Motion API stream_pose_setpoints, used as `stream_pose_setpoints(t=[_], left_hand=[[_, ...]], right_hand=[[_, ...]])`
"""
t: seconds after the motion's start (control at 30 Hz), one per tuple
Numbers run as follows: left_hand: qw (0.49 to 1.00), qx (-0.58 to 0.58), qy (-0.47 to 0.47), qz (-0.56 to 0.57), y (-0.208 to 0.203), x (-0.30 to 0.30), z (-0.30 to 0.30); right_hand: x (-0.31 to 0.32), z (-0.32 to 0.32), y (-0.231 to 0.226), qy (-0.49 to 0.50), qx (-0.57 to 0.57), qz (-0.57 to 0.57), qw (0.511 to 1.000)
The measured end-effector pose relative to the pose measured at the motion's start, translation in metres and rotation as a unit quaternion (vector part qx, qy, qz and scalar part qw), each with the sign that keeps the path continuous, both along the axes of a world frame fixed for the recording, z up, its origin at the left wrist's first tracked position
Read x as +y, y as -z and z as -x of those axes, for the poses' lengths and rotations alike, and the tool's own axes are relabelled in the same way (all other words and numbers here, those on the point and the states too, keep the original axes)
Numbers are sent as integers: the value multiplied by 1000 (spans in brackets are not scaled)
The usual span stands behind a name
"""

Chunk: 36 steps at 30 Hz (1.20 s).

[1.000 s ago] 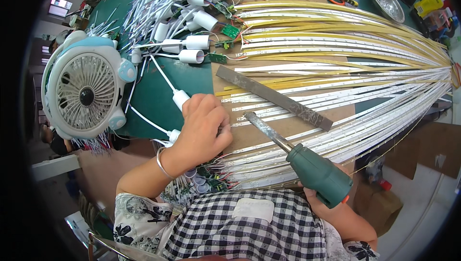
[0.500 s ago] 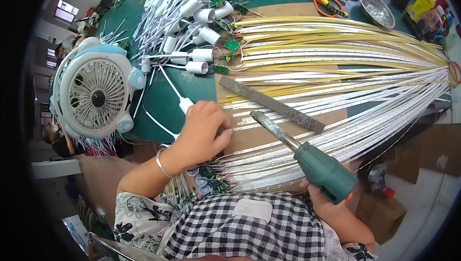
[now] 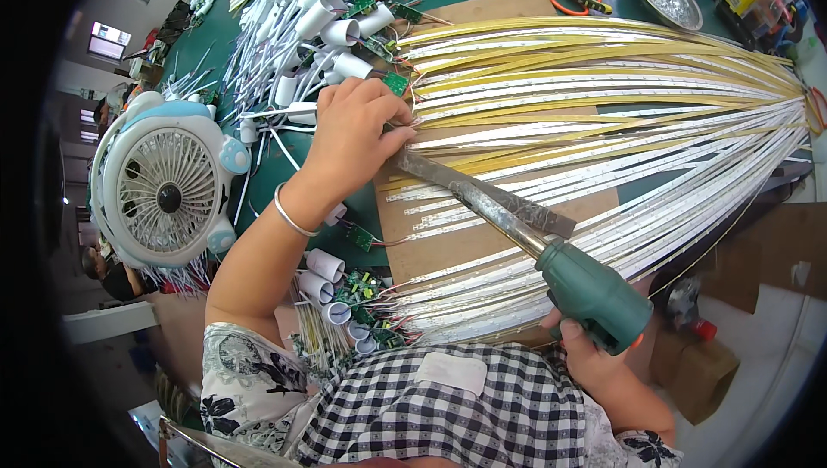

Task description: The recorder is using a glue gun to attach LED strips to circular bases as part of a lighting assembly process.

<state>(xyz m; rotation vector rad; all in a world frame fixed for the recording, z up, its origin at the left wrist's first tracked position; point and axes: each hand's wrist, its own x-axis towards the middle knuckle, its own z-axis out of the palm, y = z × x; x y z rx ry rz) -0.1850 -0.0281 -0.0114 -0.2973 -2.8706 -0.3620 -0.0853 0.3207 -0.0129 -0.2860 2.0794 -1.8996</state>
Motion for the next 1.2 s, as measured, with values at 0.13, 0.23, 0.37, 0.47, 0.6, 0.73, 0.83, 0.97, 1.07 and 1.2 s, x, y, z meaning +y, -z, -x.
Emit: stream_pose_setpoints(t=[0.13,0.23,0.37,0.47,0.6,0.73,0.83,0.97,1.07,1.2], left_hand=[[999,37,17,20,1,-2,0],[997,24,2,-67,-4,-10,-12],[988,-111,50,-90,-30,0,-52],[978,-179,71,-85,-32,9,-82],[980,-151,20,-130,-12,13,-97],[981,-129,9,-147,-7,16,-97],[984,-115,13,-132,-3,17,-97],[988,-108,17,-112,-2,19,-95],[991,-89,22,-94,-2,21,-95],[993,-64,24,-97,1,23,-96]], right_hand=[[0,5,0,-30,15,-8,999],[-1,5,0,-31,8,-10,999],[-3,3,2,13,-24,3,1000],[-7,5,1,-1,-35,10,999],[-8,6,5,-43,-17,9,999],[-5,2,5,-39,-24,5,999],[-7,1,1,-32,-31,0,999],[-8,3,-2,-56,-27,-18,998],[-10,3,-6,-49,-33,-21,998],[-9,2,-6,-52,-35,-30,998]])
